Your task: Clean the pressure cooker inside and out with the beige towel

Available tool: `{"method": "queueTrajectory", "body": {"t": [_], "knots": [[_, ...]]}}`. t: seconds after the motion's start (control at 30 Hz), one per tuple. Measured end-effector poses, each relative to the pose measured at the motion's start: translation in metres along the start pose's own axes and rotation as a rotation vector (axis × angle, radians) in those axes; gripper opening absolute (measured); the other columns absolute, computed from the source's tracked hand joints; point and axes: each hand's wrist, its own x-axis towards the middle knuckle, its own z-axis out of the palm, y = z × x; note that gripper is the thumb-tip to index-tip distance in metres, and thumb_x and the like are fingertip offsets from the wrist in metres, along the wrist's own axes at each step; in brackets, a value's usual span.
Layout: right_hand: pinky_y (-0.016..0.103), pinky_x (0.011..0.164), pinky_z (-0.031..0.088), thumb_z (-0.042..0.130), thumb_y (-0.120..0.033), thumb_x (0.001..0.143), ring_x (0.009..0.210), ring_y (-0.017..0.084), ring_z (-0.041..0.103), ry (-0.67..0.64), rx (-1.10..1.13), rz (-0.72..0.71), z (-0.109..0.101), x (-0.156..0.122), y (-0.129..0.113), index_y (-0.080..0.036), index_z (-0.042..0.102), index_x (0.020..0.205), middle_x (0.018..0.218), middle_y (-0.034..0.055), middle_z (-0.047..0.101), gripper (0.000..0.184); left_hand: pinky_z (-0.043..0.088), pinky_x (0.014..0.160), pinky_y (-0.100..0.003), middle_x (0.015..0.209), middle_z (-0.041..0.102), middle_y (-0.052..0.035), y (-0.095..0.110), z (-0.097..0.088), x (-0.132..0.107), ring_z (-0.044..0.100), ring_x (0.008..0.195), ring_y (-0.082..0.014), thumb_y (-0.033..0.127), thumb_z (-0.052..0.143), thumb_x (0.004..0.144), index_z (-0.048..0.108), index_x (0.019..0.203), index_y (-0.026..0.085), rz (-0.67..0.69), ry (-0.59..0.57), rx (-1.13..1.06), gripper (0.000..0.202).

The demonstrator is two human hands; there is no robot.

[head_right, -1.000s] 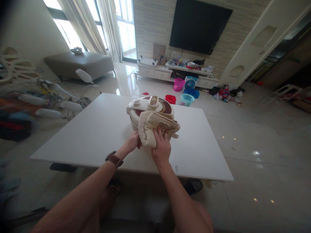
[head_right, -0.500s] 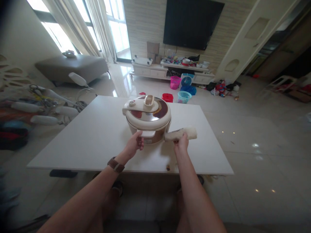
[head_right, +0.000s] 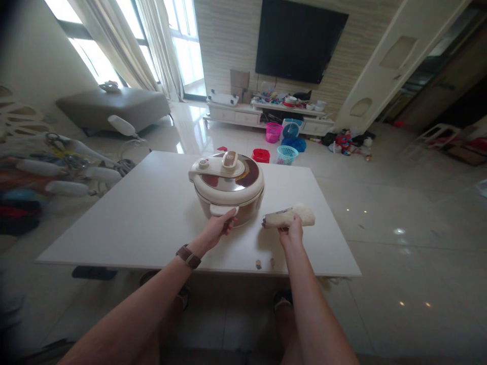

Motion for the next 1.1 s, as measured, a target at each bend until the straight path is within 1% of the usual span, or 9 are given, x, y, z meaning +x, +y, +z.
{"method": "queueTrajectory", "body": {"t": [0.17, 0.37, 0.53, 0.63, 0.7, 0.77, 0.93, 1.03, 1.1], "knots": [[0.027, 0.068, 0.062, 0.054, -0.033, 0.094, 0.074, 0.014, 0.069, 0.013, -0.006, -0.006, -0.010, 0.004, -0.007, -0.023, 0.065, 0.108, 0.089, -0.0019, 0.073, 0.021, 0.031, 0.047, -0.023, 0.059, 0.055, 0.0020, 0.002, 0.009, -0.001, 0.045, 0.048, -0.0072, 0.061, 0.082, 0.073, 0.079, 0.091, 0.011, -0.005, -0.052, -0.026, 0.053], [0.028, 0.066, 0.062, 0.053, -0.031, 0.095, 0.075, 0.014, 0.070, 0.027, 0.012, 0.024, -0.008, 0.006, -0.010, -0.023, 0.065, 0.107, 0.089, -0.0022, 0.073, 0.019, 0.030, 0.048, -0.024, 0.062, 0.060, 0.0000, 0.002, 0.010, 0.000, 0.046, 0.046, -0.0068, 0.056, 0.075, 0.082, 0.079, 0.090, 0.011, -0.001, -0.074, -0.042, 0.046], [0.028, 0.066, 0.061, 0.053, -0.031, 0.094, 0.073, 0.014, 0.069, 0.008, 0.011, 0.023, -0.003, 0.007, -0.003, -0.023, 0.064, 0.104, 0.087, -0.0026, 0.072, 0.017, 0.029, 0.047, -0.024, 0.058, 0.060, -0.0009, 0.000, 0.014, 0.001, 0.045, 0.044, -0.0073, 0.050, 0.071, 0.085, 0.078, 0.084, 0.011, -0.001, -0.051, -0.076, 0.040], [0.028, 0.067, 0.061, 0.053, -0.032, 0.093, 0.074, 0.015, 0.069, 0.004, -0.011, 0.026, -0.001, 0.007, 0.001, -0.022, 0.064, 0.104, 0.087, -0.0019, 0.072, 0.018, 0.030, 0.047, -0.024, 0.056, 0.060, -0.0017, 0.003, 0.009, -0.002, 0.045, 0.043, -0.0075, 0.047, 0.070, 0.086, 0.078, 0.082, 0.011, -0.016, -0.056, -0.069, 0.036], [0.029, 0.067, 0.061, 0.053, -0.033, 0.092, 0.075, 0.015, 0.069, 0.008, -0.028, 0.026, 0.000, 0.008, 0.002, -0.022, 0.064, 0.104, 0.087, -0.0015, 0.072, 0.019, 0.030, 0.047, -0.024, 0.055, 0.061, -0.0025, 0.007, -0.003, -0.006, 0.045, 0.044, -0.0074, 0.045, 0.070, 0.085, 0.078, 0.081, 0.011, -0.034, -0.075, -0.049, 0.035], [0.028, 0.067, 0.061, 0.053, -0.033, 0.092, 0.075, 0.015, 0.069, 0.004, -0.036, 0.027, 0.001, 0.008, 0.002, -0.022, 0.064, 0.104, 0.086, -0.0017, 0.072, 0.019, 0.030, 0.046, -0.023, 0.055, 0.061, -0.0029, 0.012, -0.023, -0.011, 0.046, 0.044, -0.0076, 0.044, 0.071, 0.084, 0.079, 0.081, 0.011, -0.060, -0.105, -0.016, 0.034], [0.027, 0.062, 0.059, 0.054, -0.033, 0.091, 0.071, 0.015, 0.068, 0.005, -0.049, 0.039, -0.001, 0.007, 0.002, -0.022, 0.063, 0.100, 0.083, -0.0020, 0.071, 0.017, 0.031, 0.043, -0.022, 0.049, 0.057, -0.0025, 0.030, -0.096, -0.018, 0.045, 0.042, -0.0077, 0.039, 0.073, 0.081, 0.076, 0.071, 0.012, -0.086, -0.111, 0.041, 0.029], [0.027, 0.061, 0.059, 0.054, -0.035, 0.091, 0.069, 0.015, 0.068, 0.007, -0.075, 0.042, -0.005, 0.008, 0.000, -0.023, 0.063, 0.101, 0.081, -0.0019, 0.071, 0.018, 0.032, 0.042, -0.022, 0.043, 0.054, -0.0029, 0.040, -0.138, -0.017, 0.045, 0.039, -0.0086, 0.035, 0.068, 0.083, 0.071, 0.063, 0.013, -0.054, -0.047, 0.027, 0.030], [0.027, 0.060, 0.059, 0.054, -0.035, 0.092, 0.069, 0.015, 0.068, 0.006, -0.093, 0.047, -0.007, 0.010, -0.002, -0.023, 0.063, 0.102, 0.082, -0.0021, 0.071, 0.018, 0.034, 0.042, -0.021, 0.041, 0.053, -0.0035, 0.047, -0.159, -0.013, 0.044, 0.037, -0.0084, 0.032, 0.064, 0.086, 0.066, 0.057, 0.014, -0.017, 0.001, -0.004, 0.034]]}}
